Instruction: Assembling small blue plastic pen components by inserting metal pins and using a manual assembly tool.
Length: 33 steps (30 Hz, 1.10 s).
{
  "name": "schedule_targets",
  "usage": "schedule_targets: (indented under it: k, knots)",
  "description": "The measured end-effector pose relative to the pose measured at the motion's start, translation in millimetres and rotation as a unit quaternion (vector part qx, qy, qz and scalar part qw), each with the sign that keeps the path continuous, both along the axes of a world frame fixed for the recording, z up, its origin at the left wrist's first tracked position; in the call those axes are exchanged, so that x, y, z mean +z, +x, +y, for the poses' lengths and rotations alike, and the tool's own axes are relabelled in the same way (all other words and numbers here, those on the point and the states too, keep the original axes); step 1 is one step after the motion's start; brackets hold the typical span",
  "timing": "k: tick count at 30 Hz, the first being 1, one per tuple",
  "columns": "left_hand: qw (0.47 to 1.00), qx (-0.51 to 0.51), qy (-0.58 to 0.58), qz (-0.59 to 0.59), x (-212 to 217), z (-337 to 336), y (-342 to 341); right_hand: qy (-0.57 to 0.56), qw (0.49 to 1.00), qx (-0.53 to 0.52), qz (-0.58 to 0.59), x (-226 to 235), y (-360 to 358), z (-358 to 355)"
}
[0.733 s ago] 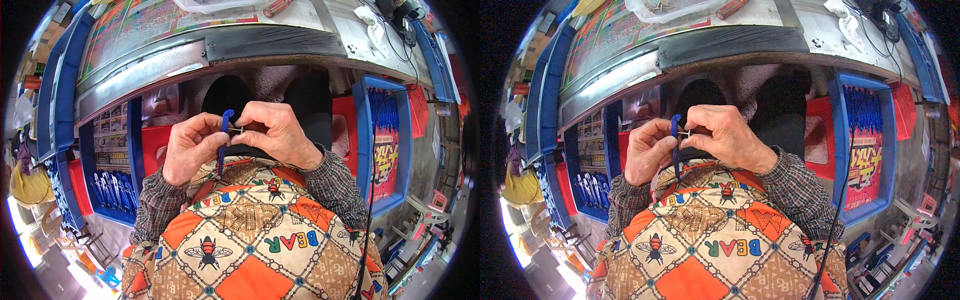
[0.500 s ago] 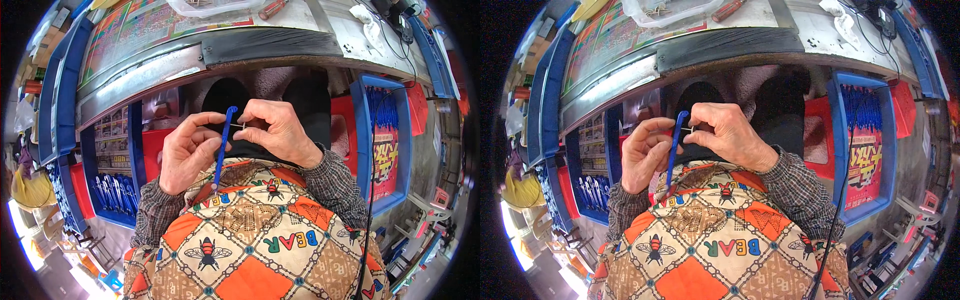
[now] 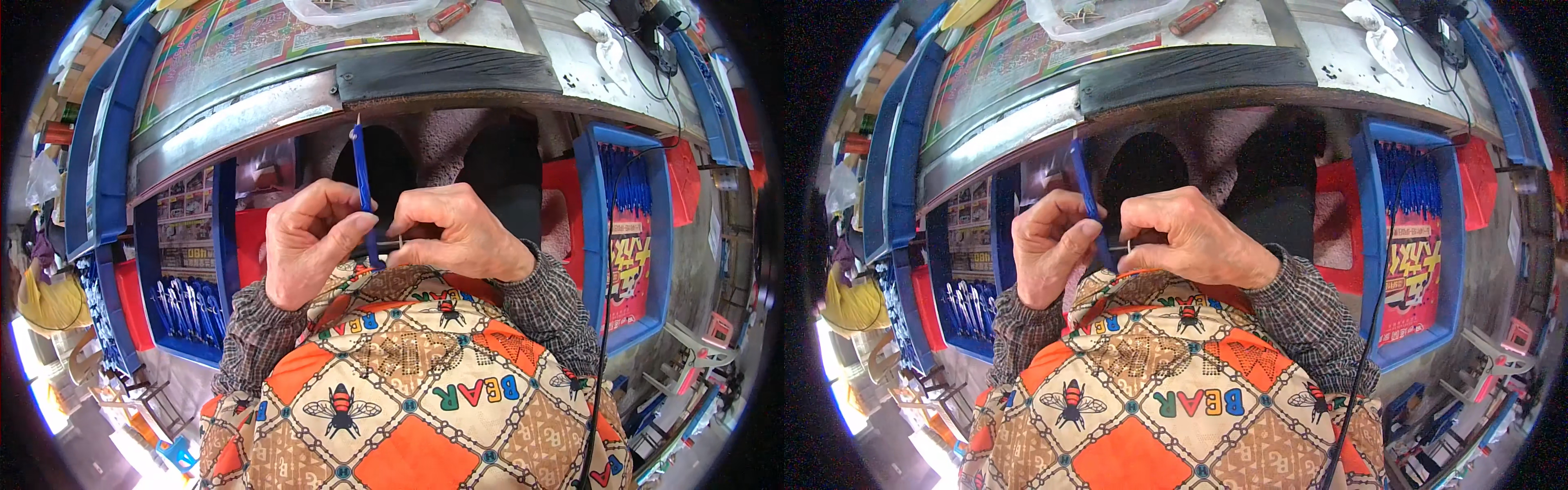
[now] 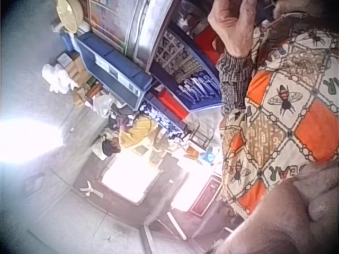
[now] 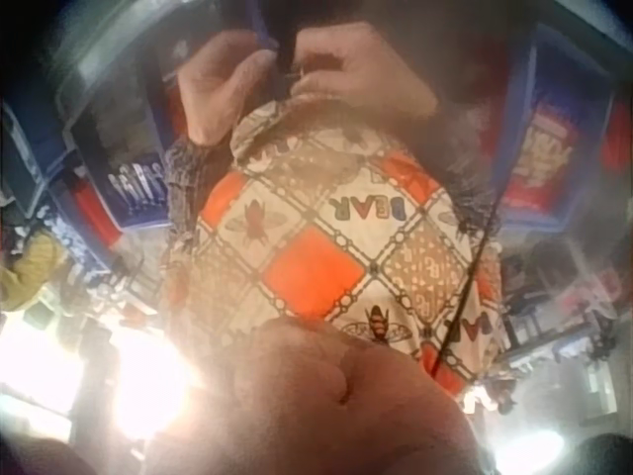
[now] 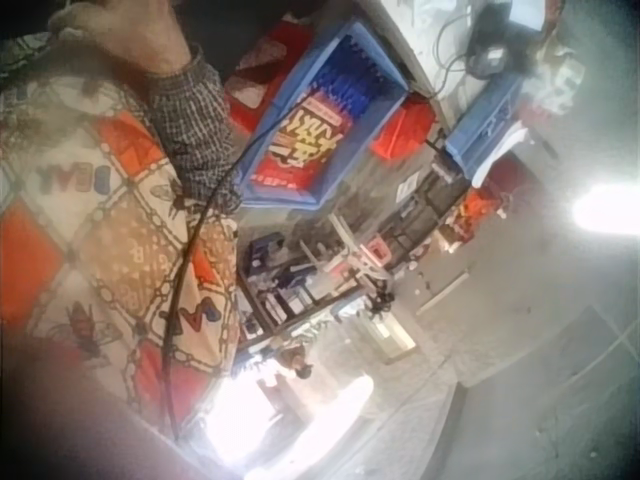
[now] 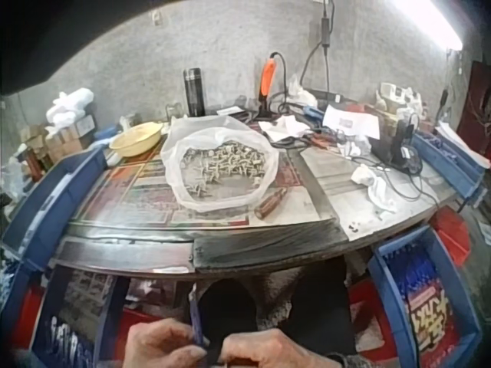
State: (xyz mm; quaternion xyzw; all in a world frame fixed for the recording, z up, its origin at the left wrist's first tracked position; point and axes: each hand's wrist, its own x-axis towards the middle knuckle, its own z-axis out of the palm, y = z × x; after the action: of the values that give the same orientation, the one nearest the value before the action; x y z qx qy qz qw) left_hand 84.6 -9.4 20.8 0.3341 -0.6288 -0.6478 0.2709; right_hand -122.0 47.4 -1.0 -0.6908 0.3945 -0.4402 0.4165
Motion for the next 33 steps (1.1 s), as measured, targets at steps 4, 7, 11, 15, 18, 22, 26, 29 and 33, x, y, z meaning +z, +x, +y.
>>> schedule_targets:
  k: [4,7,11,15,18,22,26,29,33]
  knots:
    - [0.995,0.060,0.041,0.073,0,6,-17,0.004,1.000,0.007,-0.020,9,-1,3]
    - [0.991,0.085,0.032,0.100,-6,7,-19,0.016,1.000,-0.005,-0.015,11,-2,5]
    - [0.987,0.016,-0.159,-0.021,-20,6,-9,0.024,0.998,-0.046,-0.043,11,-3,5]
    - [0.990,-0.018,-0.139,0.002,-24,10,-4,0.048,0.990,-0.111,-0.067,9,-6,5]
    - [0.999,-0.005,0.044,-0.002,-1,20,-4,0.060,0.986,-0.138,-0.073,4,-8,4]
    - [0.997,-0.009,0.053,0.049,12,24,3,-0.006,0.994,-0.110,0.021,2,-10,2]
    - [0.995,0.013,0.039,0.091,13,20,1,-0.016,0.998,-0.052,0.026,1,-8,1]
    - [0.994,-0.052,-0.060,0.077,-1,10,0,0.035,0.998,-0.034,-0.026,10,-7,5]
    - [0.996,-0.048,-0.020,0.073,-16,18,-3,0.010,0.998,-0.044,-0.048,11,-7,6]
